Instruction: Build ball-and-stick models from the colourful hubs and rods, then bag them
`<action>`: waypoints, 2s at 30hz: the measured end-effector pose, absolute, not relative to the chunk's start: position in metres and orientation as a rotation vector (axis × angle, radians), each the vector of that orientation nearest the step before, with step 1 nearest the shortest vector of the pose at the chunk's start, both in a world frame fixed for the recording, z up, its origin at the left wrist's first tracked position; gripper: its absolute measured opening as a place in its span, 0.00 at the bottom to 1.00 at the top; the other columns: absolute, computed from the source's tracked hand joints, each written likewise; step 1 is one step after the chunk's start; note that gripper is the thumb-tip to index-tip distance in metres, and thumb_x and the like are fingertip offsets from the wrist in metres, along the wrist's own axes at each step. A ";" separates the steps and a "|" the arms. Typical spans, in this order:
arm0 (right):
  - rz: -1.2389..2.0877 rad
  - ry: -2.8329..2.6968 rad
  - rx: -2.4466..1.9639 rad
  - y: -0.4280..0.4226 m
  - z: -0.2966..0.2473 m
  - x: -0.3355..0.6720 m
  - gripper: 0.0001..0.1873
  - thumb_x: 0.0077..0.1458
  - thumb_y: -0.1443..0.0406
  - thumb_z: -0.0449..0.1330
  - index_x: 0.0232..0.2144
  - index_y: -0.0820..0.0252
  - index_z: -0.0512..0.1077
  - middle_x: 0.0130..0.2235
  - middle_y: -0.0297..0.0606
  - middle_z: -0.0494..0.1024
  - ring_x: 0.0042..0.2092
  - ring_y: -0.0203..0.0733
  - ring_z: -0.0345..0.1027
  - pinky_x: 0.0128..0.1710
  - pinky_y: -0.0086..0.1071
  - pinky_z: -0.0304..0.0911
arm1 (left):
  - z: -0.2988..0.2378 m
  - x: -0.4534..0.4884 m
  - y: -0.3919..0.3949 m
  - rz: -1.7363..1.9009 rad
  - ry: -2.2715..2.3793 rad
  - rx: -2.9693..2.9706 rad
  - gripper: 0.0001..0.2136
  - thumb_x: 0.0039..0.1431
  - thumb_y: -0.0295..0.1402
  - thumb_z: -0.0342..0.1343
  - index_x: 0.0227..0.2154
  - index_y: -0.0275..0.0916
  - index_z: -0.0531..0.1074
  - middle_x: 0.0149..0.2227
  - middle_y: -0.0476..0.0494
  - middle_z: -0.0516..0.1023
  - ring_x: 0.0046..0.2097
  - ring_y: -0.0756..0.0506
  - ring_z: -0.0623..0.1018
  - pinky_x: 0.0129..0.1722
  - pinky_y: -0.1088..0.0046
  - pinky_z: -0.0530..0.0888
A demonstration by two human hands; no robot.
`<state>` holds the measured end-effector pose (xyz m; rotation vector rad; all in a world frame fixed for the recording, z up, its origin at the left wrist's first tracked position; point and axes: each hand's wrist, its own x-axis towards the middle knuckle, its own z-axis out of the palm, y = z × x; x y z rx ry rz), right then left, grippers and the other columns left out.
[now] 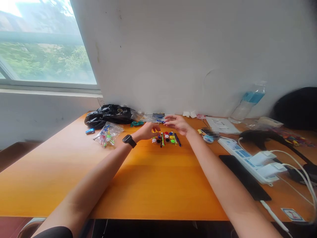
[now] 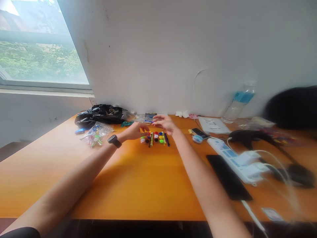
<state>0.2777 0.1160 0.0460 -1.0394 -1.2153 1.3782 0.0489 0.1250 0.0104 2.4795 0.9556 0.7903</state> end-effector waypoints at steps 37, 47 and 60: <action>1.326 -1.956 -0.940 0.092 0.084 0.292 0.19 0.46 0.55 0.77 0.37 0.62 0.85 0.33 0.40 0.85 0.35 0.40 0.78 0.39 0.33 0.74 | 0.038 0.031 0.120 0.329 0.760 2.445 0.05 0.48 0.27 0.68 0.28 0.42 0.86 0.24 0.49 0.83 0.28 0.49 0.78 0.27 0.78 0.66; 1.276 -2.096 -0.883 0.088 0.080 0.272 0.15 0.49 0.59 0.74 0.37 0.62 0.84 0.33 0.39 0.84 0.33 0.40 0.78 0.35 0.31 0.73 | 0.053 0.025 0.114 0.662 0.644 1.761 0.14 0.53 0.36 0.71 0.40 0.33 0.84 0.37 0.38 0.87 0.38 0.44 0.85 0.43 0.68 0.82; 1.129 -2.117 -0.936 0.088 0.079 0.265 0.11 0.49 0.63 0.70 0.35 0.62 0.84 0.30 0.37 0.83 0.31 0.39 0.76 0.34 0.30 0.71 | 0.056 0.024 0.115 0.704 0.701 1.781 0.11 0.54 0.35 0.71 0.37 0.32 0.86 0.36 0.37 0.87 0.36 0.46 0.84 0.42 0.71 0.81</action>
